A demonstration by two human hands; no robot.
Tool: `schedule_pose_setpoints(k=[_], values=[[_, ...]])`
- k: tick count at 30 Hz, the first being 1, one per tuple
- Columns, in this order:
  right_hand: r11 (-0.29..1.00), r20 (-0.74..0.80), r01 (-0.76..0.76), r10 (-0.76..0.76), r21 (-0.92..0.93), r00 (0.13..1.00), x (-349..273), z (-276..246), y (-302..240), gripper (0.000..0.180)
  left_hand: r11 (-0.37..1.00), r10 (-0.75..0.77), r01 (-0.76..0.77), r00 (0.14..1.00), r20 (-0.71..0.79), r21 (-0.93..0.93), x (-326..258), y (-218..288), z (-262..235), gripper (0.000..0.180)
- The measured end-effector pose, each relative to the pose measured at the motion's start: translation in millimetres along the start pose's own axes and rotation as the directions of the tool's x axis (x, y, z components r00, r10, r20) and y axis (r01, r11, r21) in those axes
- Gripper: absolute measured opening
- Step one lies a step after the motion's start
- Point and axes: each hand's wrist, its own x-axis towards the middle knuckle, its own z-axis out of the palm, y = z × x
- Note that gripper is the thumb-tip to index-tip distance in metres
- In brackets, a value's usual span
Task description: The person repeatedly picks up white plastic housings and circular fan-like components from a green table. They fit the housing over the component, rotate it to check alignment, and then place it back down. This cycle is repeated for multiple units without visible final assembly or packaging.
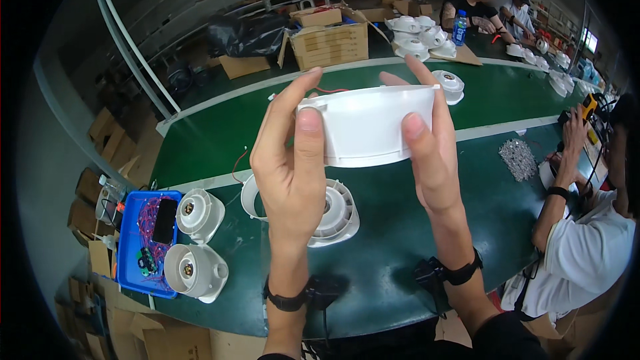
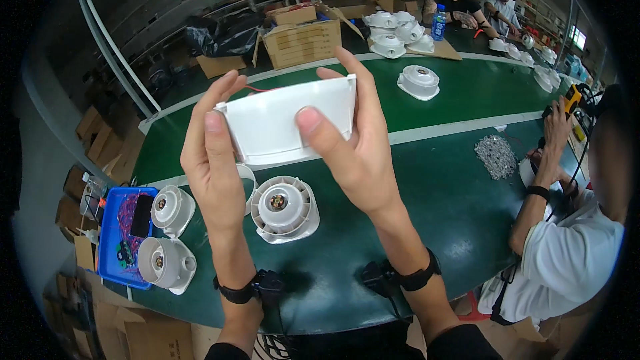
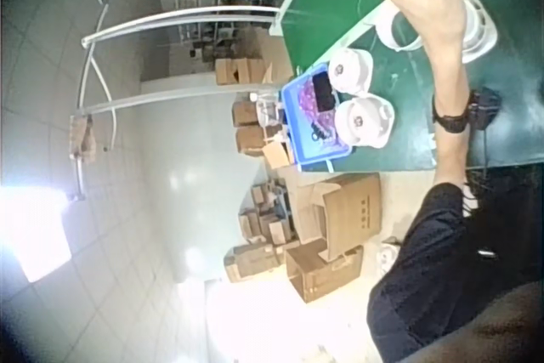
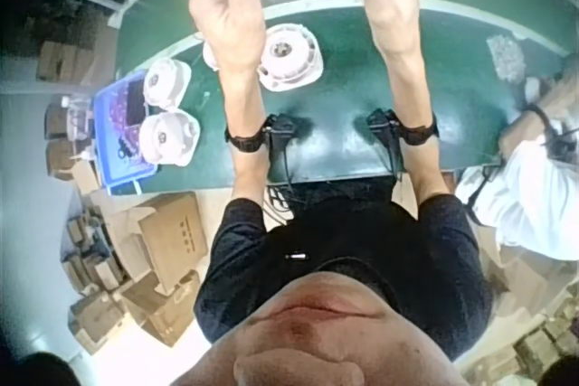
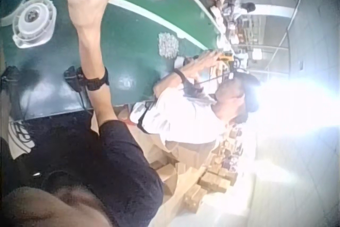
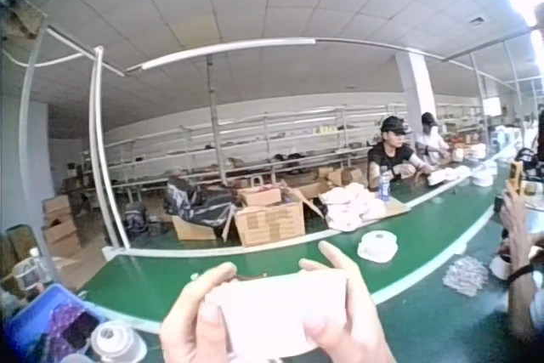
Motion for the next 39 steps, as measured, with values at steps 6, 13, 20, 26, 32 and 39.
schedule_pose_setpoints(k=[6,13,20,26,32,39], values=[[0.968,-0.031,-0.133,0.143,0.213,0.989,0.8,-1.5,-4.9,0.062,0.996,0.019,-0.015,0.999,-0.046,0.085,-2.2,5.2,3.0,0.033],[0.981,-0.1,-0.106,0.123,0.166,0.987,1.9,1.0,-3.3,0.062,0.983,-0.028,0.054,0.988,-0.149,0.174,-4.1,6.3,3.7,0.024],[0.99,-0.051,0.014,-0.021,-0.141,0.998,3.0,-12.0,2.0,0.076,0.983,-0.021,0.05,0.987,-0.162,0.176,-3.0,8.3,7.8,0.02],[0.991,0.009,0.053,-0.055,0.12,0.998,2.4,-4.7,-9.2,0.091,0.978,0.008,0.025,0.987,-0.159,0.205,-4.9,7.4,-0.1,0.022],[0.988,-0.128,0.124,-0.112,0.093,0.985,5.5,-6.3,-3.6,0.078,0.99,0.077,-0.075,0.997,-0.018,0.121,-3.8,11.6,4.9,0.049],[0.974,-0.097,-0.004,0.026,0.227,0.995,6.8,-4.8,-3.6,0.079,0.966,0.131,-0.156,0.983,0.131,0.207,-2.1,7.7,-2.4,0.058]])
